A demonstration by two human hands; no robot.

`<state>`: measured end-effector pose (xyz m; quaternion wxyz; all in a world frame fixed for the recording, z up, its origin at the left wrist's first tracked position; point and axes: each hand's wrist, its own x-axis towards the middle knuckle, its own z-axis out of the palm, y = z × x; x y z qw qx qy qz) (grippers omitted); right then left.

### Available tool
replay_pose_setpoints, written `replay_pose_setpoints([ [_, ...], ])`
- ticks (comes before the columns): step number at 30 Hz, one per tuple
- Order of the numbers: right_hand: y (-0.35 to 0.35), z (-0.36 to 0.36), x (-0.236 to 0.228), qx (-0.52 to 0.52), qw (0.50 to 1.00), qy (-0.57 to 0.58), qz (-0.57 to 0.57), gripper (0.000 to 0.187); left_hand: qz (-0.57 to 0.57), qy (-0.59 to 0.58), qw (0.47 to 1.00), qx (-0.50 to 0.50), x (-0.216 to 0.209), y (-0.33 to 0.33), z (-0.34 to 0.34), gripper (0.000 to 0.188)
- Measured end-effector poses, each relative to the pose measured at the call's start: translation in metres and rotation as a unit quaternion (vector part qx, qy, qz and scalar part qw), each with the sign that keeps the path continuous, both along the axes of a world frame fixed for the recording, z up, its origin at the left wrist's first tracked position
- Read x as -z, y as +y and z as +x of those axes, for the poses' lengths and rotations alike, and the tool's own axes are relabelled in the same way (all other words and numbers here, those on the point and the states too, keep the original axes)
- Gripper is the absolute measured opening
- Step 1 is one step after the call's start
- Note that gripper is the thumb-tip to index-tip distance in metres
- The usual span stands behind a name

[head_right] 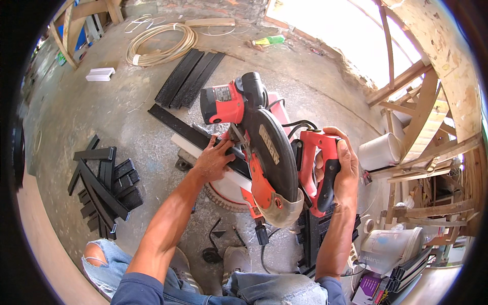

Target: The person cuts a black metal tube using a power miter saw, then checks the cut edge and prepares another tube for cutting.

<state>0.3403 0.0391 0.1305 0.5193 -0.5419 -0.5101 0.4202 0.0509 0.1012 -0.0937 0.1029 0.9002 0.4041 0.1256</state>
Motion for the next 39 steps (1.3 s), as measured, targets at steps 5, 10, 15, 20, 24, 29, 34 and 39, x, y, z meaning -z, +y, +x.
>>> replay_pose_setpoints([
  [5,-0.003,-0.001,0.005,0.014,1.0,0.001,0.005,0.056,0.007,-0.012,1.0,0.0,0.003,0.001,0.0,0.038],
  [10,-0.007,-0.001,0.009,0.011,1.0,0.014,0.013,0.054,0.018,-0.023,1.0,0.001,0.004,0.001,0.0,0.038],
  [15,-0.01,0.003,0.013,0.007,1.0,0.019,0.02,0.054,0.014,-0.013,1.0,0.002,-0.002,0.001,0.0,0.038],
  [20,-0.015,0.004,0.017,0.002,0.999,0.027,0.03,0.053,0.017,-0.003,1.0,0.003,-0.008,-0.001,0.0,0.04],
  [24,-0.018,0.003,0.02,0.006,0.999,0.038,0.026,0.051,0.012,-0.011,1.0,0.002,-0.003,0.0,-0.001,0.039],
  [29,-0.021,0.006,0.023,0.003,0.999,0.037,0.034,0.05,0.011,-0.008,1.0,0.0,-0.002,0.0,0.002,0.038],
  [34,-0.021,0.002,0.025,0.024,0.999,0.023,0.034,0.052,0.018,-0.004,1.0,-0.001,-0.006,-0.001,0.0,0.038],
  [39,-0.024,0.006,0.027,0.004,0.999,0.031,0.043,0.051,0.021,-0.009,1.0,0.002,-0.008,-0.001,0.0,0.036],
])
